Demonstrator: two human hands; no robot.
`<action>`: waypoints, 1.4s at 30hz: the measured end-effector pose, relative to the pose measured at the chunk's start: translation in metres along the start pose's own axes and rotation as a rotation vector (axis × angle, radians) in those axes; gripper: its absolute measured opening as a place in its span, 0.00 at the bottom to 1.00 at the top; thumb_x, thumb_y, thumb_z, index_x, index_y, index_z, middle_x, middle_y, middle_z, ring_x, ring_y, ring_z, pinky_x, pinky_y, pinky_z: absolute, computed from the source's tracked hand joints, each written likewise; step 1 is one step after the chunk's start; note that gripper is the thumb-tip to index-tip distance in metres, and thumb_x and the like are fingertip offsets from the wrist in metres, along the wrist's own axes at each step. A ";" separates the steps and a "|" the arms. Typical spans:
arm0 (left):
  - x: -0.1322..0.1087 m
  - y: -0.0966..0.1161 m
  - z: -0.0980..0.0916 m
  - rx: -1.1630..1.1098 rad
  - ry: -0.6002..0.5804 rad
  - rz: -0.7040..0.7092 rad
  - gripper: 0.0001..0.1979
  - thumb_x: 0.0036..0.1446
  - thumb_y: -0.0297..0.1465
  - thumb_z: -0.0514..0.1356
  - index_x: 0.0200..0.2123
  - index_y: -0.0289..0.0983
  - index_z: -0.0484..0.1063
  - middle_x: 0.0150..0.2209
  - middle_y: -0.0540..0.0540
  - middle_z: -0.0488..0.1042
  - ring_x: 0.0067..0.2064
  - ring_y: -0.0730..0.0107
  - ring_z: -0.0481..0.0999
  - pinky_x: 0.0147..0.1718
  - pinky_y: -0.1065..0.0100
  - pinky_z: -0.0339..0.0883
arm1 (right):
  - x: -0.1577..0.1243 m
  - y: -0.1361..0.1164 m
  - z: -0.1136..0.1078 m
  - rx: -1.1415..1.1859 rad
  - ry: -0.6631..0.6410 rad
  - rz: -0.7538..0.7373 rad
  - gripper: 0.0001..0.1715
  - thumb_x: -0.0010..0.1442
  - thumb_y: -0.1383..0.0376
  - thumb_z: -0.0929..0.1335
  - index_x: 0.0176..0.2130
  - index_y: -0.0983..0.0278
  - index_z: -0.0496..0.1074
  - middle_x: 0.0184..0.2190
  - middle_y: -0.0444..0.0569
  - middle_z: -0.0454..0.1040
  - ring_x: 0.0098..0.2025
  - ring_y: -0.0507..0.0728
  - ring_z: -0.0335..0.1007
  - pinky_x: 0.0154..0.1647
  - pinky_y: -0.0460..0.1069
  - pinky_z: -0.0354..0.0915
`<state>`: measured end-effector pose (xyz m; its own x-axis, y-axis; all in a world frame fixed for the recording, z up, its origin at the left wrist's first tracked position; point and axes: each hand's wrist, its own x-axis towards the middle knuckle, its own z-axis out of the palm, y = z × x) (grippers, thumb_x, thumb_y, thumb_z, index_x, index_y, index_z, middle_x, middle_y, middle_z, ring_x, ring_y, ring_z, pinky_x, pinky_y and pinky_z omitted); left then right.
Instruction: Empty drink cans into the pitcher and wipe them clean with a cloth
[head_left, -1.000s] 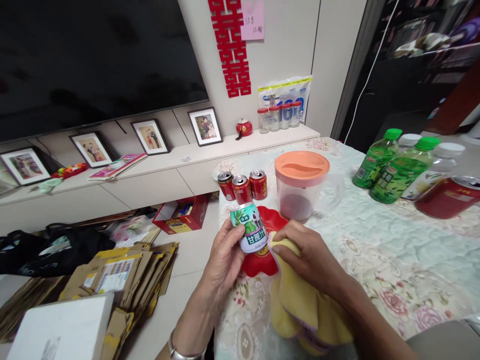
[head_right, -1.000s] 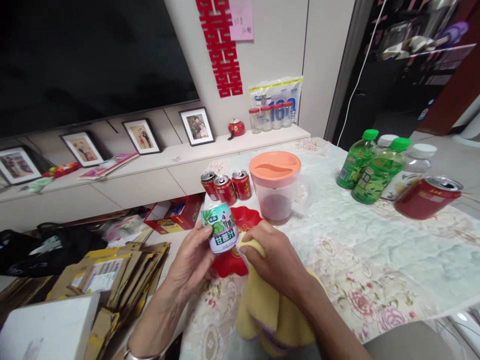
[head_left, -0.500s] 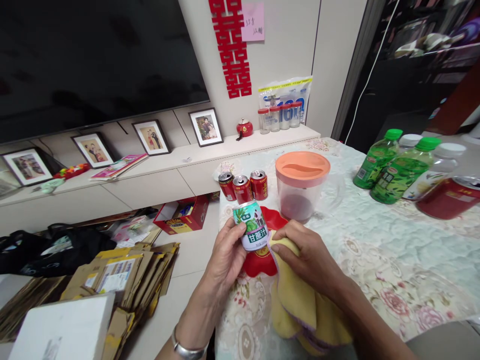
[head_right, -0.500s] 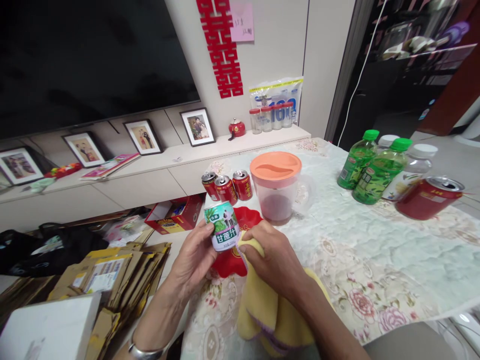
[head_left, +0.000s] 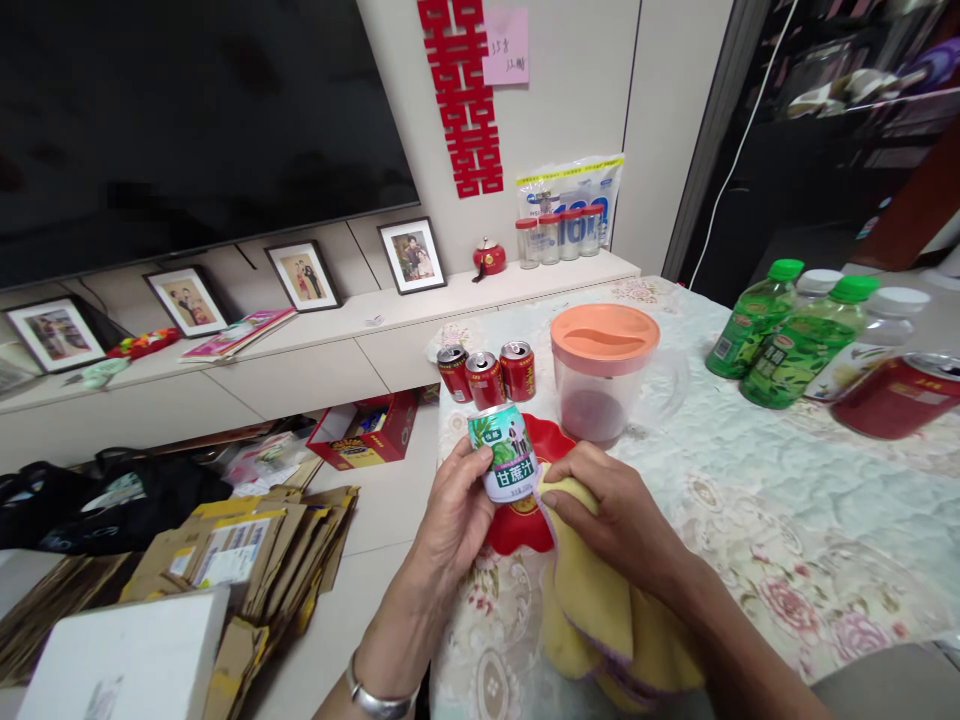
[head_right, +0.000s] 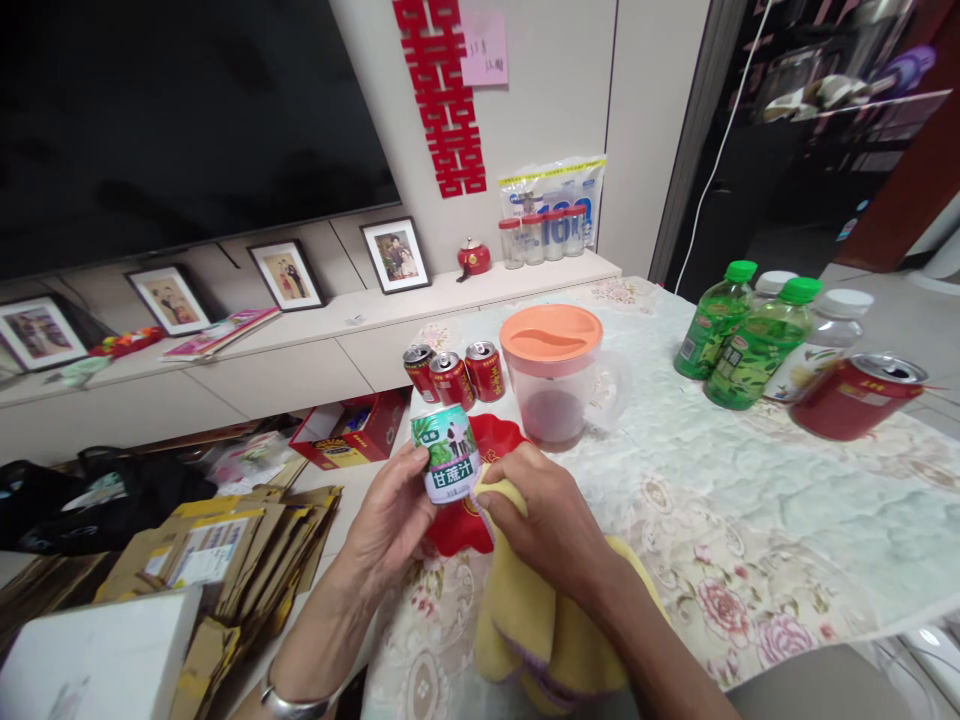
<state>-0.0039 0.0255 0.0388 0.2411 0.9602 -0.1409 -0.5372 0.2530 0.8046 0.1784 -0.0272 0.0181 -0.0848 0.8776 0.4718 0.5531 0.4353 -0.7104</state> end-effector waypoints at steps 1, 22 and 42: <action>0.000 -0.001 0.000 0.004 0.000 0.000 0.20 0.50 0.32 0.75 0.46 0.35 0.78 0.40 0.45 0.83 0.43 0.60 0.83 0.51 0.58 0.77 | 0.000 0.000 0.000 0.005 0.000 -0.002 0.02 0.66 0.65 0.70 0.39 0.61 0.75 0.36 0.46 0.76 0.39 0.55 0.74 0.41 0.50 0.66; -0.005 -0.005 0.004 -0.034 -0.009 -0.035 0.22 0.48 0.33 0.76 0.46 0.34 0.80 0.43 0.43 0.85 0.50 0.54 0.82 0.53 0.59 0.77 | 0.003 0.001 -0.004 -0.089 0.210 -0.049 0.04 0.67 0.65 0.70 0.43 0.62 0.75 0.38 0.47 0.78 0.41 0.54 0.77 0.42 0.49 0.69; -0.007 -0.009 0.003 -0.043 -0.028 -0.044 0.22 0.49 0.33 0.76 0.48 0.35 0.80 0.43 0.44 0.84 0.46 0.60 0.82 0.50 0.61 0.77 | 0.001 0.001 0.003 -0.082 0.183 -0.147 0.04 0.66 0.68 0.71 0.43 0.62 0.75 0.38 0.47 0.77 0.41 0.53 0.76 0.42 0.48 0.71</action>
<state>0.0015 0.0165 0.0340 0.2871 0.9446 -0.1590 -0.5596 0.3001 0.7725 0.1766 -0.0252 0.0164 -0.0220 0.7517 0.6591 0.6116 0.5316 -0.5859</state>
